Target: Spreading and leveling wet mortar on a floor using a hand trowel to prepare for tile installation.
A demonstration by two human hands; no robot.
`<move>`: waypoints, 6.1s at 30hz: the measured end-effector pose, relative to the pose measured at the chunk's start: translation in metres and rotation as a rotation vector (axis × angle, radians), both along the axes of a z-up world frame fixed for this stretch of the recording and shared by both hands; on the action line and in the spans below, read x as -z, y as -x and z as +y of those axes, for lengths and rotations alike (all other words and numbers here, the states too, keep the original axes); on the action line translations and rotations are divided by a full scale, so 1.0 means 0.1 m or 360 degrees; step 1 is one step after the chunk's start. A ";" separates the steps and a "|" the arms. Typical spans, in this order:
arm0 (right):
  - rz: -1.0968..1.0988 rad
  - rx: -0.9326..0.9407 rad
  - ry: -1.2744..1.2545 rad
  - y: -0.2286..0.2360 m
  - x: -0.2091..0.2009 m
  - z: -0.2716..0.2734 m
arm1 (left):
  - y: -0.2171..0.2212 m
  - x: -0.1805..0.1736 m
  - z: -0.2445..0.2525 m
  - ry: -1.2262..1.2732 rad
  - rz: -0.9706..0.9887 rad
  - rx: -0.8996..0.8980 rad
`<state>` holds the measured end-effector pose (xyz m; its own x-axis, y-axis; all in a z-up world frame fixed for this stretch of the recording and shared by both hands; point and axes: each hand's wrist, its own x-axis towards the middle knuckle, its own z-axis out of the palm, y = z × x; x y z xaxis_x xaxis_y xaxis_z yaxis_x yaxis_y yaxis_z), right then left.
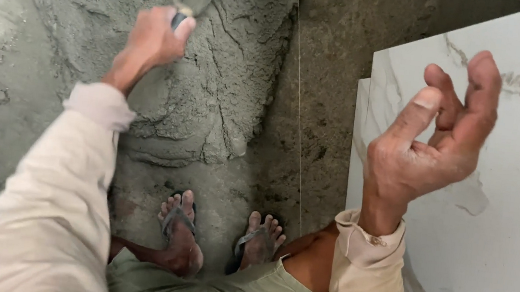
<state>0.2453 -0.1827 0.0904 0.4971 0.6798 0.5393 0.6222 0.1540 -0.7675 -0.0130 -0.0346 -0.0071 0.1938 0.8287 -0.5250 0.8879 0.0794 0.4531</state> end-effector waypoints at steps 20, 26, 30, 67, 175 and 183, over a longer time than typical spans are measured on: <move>-0.0009 -0.0055 0.0013 0.01 0.00 0.03 | -0.40 0.27 -0.04 -0.0239 0.0604 0.0028; -0.0012 0.0015 0.0032 0.02 -0.01 0.03 | -0.18 0.17 0.03 -0.0196 0.0307 -0.0353; -0.0004 -0.0012 0.0003 0.06 -0.02 0.03 | -0.49 0.33 0.11 -0.0235 0.0406 -0.0066; -0.0021 0.0035 -0.0067 -0.10 0.05 0.05 | -0.47 0.27 0.29 -0.0572 0.0838 0.0273; -0.0155 -0.0516 -0.0026 0.72 0.17 0.58 | 2.46 0.49 -0.45 -0.0135 0.0665 -0.0870; -0.0005 -0.0589 -0.0028 0.79 0.18 0.61 | 2.35 0.61 -0.65 -0.0263 0.0707 -0.0359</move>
